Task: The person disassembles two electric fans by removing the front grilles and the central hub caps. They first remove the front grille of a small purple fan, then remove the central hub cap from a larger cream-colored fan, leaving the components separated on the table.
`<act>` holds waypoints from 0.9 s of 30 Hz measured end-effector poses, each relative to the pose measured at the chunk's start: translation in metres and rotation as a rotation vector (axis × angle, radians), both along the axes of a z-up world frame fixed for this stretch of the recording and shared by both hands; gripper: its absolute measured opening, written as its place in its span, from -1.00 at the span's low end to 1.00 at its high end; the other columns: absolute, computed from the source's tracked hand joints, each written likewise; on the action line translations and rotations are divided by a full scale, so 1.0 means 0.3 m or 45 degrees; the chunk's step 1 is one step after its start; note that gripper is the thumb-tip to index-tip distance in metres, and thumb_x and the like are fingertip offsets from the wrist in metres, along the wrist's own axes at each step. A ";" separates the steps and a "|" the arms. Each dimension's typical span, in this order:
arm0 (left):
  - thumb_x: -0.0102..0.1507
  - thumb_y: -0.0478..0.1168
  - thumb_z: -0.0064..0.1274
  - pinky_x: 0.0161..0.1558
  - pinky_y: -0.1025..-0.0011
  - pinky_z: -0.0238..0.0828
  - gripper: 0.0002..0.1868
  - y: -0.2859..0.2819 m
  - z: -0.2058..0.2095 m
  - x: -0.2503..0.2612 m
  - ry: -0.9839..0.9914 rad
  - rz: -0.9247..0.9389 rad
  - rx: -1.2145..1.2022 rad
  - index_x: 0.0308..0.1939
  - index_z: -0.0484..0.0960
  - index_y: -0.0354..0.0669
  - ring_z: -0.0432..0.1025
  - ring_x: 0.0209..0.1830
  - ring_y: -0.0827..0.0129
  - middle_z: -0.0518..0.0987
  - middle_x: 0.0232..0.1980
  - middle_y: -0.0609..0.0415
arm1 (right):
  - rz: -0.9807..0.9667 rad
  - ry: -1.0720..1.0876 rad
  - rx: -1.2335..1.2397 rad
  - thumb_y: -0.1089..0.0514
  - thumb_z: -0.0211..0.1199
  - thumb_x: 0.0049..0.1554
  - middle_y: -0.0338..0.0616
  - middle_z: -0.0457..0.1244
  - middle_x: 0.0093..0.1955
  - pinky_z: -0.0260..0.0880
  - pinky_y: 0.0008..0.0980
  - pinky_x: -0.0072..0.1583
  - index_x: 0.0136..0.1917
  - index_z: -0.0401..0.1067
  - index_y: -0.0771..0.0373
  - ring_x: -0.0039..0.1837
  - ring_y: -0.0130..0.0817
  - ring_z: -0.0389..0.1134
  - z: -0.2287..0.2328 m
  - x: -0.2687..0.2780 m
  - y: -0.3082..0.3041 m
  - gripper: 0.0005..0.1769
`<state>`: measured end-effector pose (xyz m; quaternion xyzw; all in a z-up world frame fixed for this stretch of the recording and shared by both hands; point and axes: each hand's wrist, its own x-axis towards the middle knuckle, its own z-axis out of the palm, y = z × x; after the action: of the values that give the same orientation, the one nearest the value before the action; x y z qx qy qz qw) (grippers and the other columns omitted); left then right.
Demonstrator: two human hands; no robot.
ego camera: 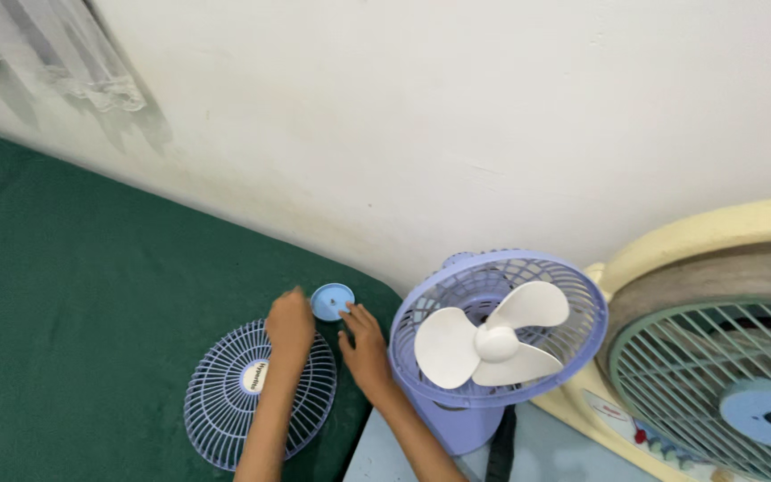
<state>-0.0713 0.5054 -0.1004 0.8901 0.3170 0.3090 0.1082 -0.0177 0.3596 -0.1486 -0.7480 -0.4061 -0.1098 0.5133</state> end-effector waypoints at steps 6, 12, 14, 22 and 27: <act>0.35 -0.06 -0.08 -0.24 0.02 0.49 -0.68 -0.387 0.089 -0.336 -0.029 0.103 -0.279 -0.15 0.71 -0.18 0.57 -0.25 -0.13 0.68 -0.22 -0.20 | 0.098 0.144 0.008 0.29 0.29 0.15 0.11 0.32 0.36 0.16 -0.09 0.45 0.27 0.48 0.30 0.47 0.04 0.24 0.116 -0.214 -0.309 -0.61; 0.24 -0.02 0.08 -0.51 0.26 0.47 -0.66 -0.629 -0.374 -0.330 -0.392 -0.141 -0.397 -0.50 0.68 -0.16 0.53 -0.70 0.18 0.59 -0.63 -0.07 | 0.228 0.283 -0.030 0.26 0.35 0.16 0.02 0.42 0.18 0.44 -0.25 0.28 0.12 0.58 0.28 0.27 -0.12 0.47 0.044 -0.253 -0.693 -0.76; 0.24 -0.10 0.10 -0.59 0.25 0.44 -0.61 -0.666 -0.551 -0.296 -0.344 -0.372 -0.742 -0.66 0.67 -0.18 0.50 -0.77 0.21 0.55 -0.74 -0.04 | 0.178 0.289 -0.007 0.26 0.38 0.16 -0.03 0.46 0.12 0.51 -0.30 0.23 0.04 0.62 0.27 0.21 -0.20 0.53 -0.015 -0.269 -0.810 -0.84; 0.16 -0.27 0.22 -0.38 0.33 0.53 -0.91 -1.141 -0.399 -0.096 -0.589 -1.051 -0.402 -0.33 0.79 -0.17 0.58 -0.55 0.19 0.71 -0.44 0.00 | -0.409 0.184 0.215 0.38 0.33 0.05 -0.05 0.50 0.02 0.51 -0.32 0.18 -0.05 0.66 0.28 0.13 -0.26 0.56 -0.002 -0.213 -1.289 -0.80; 0.23 -0.26 0.19 0.21 0.18 0.41 -0.57 -1.372 0.015 -0.048 -0.489 -1.440 -0.357 0.17 0.61 -0.30 0.49 0.24 0.01 0.57 0.21 -0.17 | -0.829 0.098 0.271 0.39 0.31 0.05 0.01 0.42 0.22 0.34 -0.24 0.34 0.12 0.59 0.28 0.34 -0.16 0.42 0.166 -0.198 -1.473 -0.66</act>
<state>-0.0858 0.0938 -0.0958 0.8261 -0.1919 0.3139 0.4268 -0.0772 -0.0824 -0.0989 -0.7841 -0.1125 -0.2815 0.5415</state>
